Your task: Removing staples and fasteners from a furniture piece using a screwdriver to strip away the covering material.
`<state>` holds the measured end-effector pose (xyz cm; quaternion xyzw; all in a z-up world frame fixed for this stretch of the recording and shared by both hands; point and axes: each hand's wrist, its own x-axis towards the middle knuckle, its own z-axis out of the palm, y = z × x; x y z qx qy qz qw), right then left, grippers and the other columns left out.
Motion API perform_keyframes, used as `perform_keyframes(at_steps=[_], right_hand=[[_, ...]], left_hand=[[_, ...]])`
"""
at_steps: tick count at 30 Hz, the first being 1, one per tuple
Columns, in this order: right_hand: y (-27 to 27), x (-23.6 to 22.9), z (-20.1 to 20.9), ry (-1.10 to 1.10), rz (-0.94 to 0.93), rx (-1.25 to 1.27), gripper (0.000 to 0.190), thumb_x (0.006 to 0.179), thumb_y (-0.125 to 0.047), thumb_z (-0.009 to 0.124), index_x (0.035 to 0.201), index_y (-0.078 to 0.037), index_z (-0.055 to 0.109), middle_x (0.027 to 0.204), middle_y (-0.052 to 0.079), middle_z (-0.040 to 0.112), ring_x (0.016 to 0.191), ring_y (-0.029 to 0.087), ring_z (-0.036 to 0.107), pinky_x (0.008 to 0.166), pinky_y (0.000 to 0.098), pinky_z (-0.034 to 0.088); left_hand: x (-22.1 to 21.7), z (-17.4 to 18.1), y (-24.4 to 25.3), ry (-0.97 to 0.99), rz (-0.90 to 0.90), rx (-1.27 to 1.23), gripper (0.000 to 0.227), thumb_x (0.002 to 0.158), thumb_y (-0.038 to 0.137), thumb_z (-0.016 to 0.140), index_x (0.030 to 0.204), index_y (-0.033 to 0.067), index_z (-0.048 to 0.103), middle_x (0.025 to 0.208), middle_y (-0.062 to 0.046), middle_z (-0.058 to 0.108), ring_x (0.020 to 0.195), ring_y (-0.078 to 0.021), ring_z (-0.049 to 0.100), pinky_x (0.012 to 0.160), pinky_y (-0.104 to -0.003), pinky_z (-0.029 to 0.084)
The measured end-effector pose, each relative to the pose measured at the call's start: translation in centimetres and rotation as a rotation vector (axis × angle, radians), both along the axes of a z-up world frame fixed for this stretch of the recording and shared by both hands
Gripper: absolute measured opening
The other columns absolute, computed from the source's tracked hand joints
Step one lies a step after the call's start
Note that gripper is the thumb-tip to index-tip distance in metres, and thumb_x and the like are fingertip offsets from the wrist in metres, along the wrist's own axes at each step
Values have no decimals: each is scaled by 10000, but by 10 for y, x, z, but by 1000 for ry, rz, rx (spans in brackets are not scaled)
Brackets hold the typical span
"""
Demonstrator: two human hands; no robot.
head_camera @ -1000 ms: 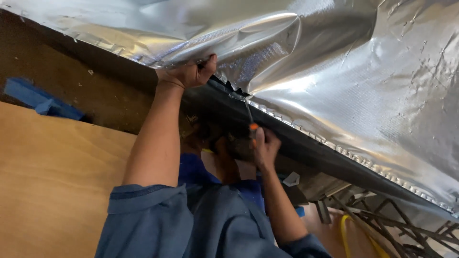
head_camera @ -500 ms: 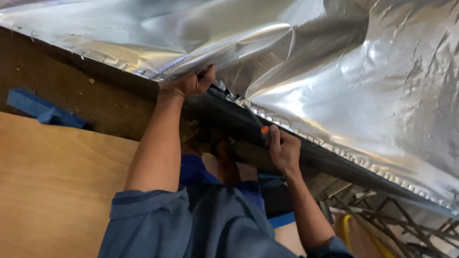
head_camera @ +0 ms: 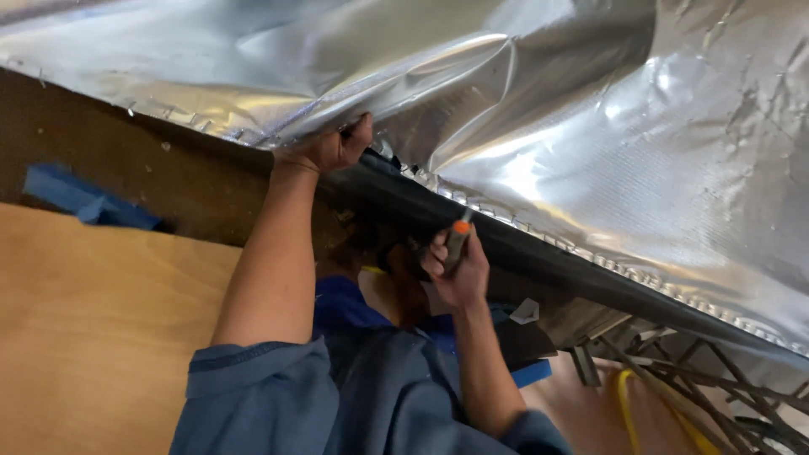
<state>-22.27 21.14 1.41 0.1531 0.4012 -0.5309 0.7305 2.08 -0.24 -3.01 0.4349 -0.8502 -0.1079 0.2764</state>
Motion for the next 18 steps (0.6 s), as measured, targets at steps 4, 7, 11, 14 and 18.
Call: perform_keyframes(at_steps=[4,7,11,14,18], right_hand=[[2,-49,89,967,517,-110,369,1019,-269,519,1249,-12,651,816,162,655,603,193,612,510,290,553],[-13,-84,118,1552,789,-416,395,952,-139,608,1341,-84,646,866,230,705,739,316,712,596,404,543],[-38,-97,135,1860,984,-696,366,941,-252,652,1299,-190,695,823,94,693,668,295,681,562,370,523],[-60,-98,154,1972,1106,-792,337,948,-310,627,1248,-191,722,759,60,668,579,252,652,496,343,510],[-82,-96,179,2050,1271,-975,337,953,-288,589,1229,-136,707,732,61,650,532,228,650,481,325,533]], left_hand=[[1,49,-7,7,-43,45,452,957,400,690,1186,11,714,1222,-284,663,1290,-303,547,1107,-400,427],[5,69,-10,11,-164,648,532,977,424,558,1400,102,551,1440,-21,544,1407,-261,393,1197,-403,253],[-10,66,-1,-101,-5,426,561,960,560,554,1269,100,640,1228,-192,649,1294,-314,521,1127,-433,358],[2,41,-3,-164,9,373,625,954,619,524,1280,101,653,1198,-207,687,1258,-349,557,1107,-441,385],[-6,62,-6,-148,-12,484,571,935,637,505,1215,166,668,1214,-164,698,1248,-317,573,1075,-420,425]])
